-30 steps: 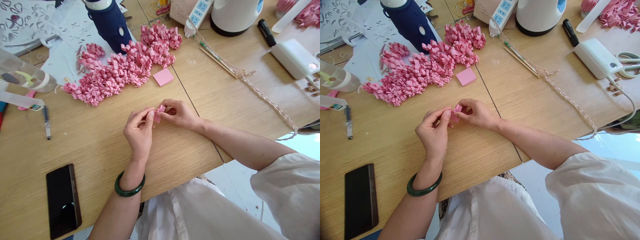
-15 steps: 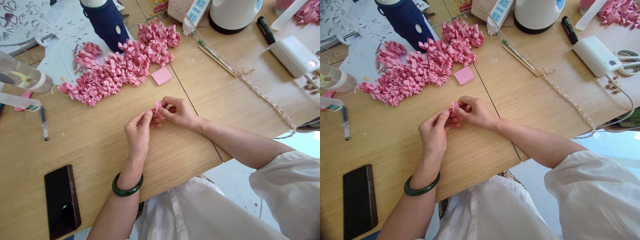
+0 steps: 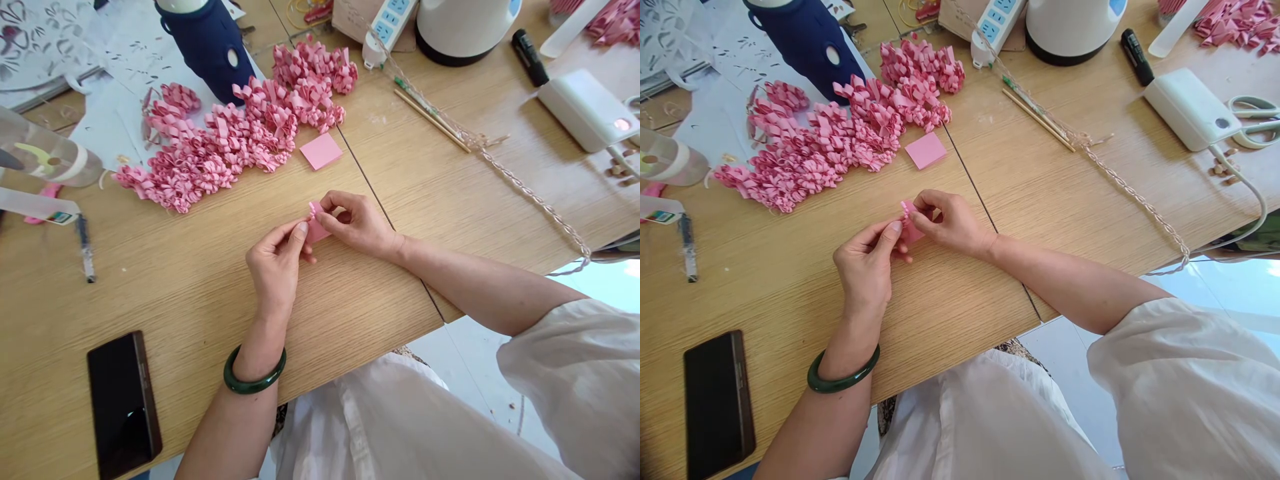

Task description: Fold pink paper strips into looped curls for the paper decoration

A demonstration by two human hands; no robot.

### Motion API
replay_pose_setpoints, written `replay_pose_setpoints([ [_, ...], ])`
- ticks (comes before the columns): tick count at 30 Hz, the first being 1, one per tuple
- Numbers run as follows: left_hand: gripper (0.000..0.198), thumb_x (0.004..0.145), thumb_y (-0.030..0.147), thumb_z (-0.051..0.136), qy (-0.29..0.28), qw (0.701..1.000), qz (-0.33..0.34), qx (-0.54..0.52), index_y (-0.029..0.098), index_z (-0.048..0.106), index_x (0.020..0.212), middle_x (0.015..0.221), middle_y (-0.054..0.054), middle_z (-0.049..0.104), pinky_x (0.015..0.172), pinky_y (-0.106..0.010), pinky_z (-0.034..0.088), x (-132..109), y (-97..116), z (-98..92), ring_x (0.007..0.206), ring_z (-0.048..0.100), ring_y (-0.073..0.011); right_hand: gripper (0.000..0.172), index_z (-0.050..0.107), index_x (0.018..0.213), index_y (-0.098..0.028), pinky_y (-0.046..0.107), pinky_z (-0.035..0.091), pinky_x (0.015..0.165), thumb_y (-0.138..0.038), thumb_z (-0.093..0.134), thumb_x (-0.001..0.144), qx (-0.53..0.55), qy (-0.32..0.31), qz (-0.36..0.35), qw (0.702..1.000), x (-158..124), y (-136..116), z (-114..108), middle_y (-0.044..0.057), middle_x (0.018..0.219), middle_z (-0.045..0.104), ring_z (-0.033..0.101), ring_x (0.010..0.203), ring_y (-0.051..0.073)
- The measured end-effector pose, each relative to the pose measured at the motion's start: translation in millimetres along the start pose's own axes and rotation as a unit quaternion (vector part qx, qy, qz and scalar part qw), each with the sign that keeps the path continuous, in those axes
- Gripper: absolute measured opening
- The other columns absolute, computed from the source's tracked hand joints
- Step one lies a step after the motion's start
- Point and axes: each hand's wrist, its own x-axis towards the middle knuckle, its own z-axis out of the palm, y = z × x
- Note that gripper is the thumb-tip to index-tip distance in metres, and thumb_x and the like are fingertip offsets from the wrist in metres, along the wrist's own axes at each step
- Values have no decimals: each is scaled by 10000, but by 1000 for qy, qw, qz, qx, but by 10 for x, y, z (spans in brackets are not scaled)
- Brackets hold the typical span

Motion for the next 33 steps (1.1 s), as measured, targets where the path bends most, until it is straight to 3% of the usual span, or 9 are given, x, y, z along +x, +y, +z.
replay_pose_setpoints([
  [6,165,894,329,721,9,994,81,75,202,806,958,757,3,683,438,-191,458,-14,32,-15,486,520,-53,225,530,779,-171,222,414,626,-325,616,917,-30,20,-19,999,-15,4,5,-29,714,530,470,659,80],
  [14,150,865,322,739,5,1000,12,-24,196,801,915,629,25,623,396,-192,407,14,-24,-5,471,492,-66,226,602,843,-148,221,425,635,-359,641,915,-48,-14,-58,997,-5,43,-8,-3,788,562,493,704,92],
  [33,136,815,312,780,22,999,-1,-30,179,764,844,660,17,655,409,-191,394,9,9,12,462,488,-59,220,654,844,-130,220,424,640,-320,597,940,-61,-10,-63,996,-8,76,3,8,779,618,499,679,83],
])
